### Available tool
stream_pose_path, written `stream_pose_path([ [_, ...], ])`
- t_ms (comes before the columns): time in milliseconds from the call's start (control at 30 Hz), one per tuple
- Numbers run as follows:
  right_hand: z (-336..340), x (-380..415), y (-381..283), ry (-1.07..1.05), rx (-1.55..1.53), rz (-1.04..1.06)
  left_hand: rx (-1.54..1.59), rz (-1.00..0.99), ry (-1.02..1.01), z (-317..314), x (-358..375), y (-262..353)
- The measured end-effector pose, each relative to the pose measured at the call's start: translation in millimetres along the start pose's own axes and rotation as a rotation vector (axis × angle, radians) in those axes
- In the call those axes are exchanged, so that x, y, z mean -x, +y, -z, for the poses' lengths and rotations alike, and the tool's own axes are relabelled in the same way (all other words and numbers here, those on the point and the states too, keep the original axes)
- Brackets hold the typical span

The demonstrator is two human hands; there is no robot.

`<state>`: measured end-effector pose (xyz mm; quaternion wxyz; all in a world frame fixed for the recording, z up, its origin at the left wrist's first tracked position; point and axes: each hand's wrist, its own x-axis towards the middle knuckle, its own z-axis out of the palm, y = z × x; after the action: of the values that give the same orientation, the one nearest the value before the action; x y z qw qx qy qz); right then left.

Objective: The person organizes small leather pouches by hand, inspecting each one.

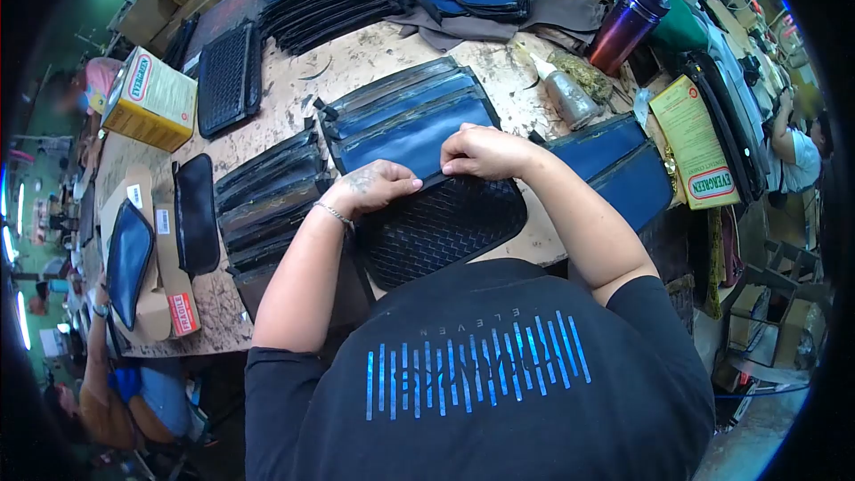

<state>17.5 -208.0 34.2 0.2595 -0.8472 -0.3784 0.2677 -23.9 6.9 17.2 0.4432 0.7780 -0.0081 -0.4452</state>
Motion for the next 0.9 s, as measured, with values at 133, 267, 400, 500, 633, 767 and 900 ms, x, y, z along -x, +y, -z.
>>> stream_pose_path([
  [133,-0.9,5.7,-6.4,0.031,0.005,0.047,0.028,-0.269,0.102,-10.6,-0.1,-9.9],
  [267,-7.6,2.0,-2.7,0.042,0.015,0.061,0.2,-0.312,0.126,-13.0,7.3,-6.6],
  [400,-10.7,0.7,-0.8,0.054,0.005,0.053,0.008,-0.293,0.219,-14.5,12.8,1.7],
  [500,-14.8,0.4,1.0,0.082,0.029,0.054,-0.069,-0.276,0.249,-16.2,10.0,0.9],
  [633,-18.1,0.1,3.0,0.108,0.043,0.048,-0.039,-0.325,0.219,-17.0,6.1,-6.6],
  [767,-16.7,0.3,1.2,0.104,0.045,0.052,-0.145,-0.395,0.255,-17.0,9.0,-3.7],
  [900,-18.3,1.2,0.5,0.109,0.061,0.042,-0.287,-0.389,0.287,-18.4,10.9,2.2],
])
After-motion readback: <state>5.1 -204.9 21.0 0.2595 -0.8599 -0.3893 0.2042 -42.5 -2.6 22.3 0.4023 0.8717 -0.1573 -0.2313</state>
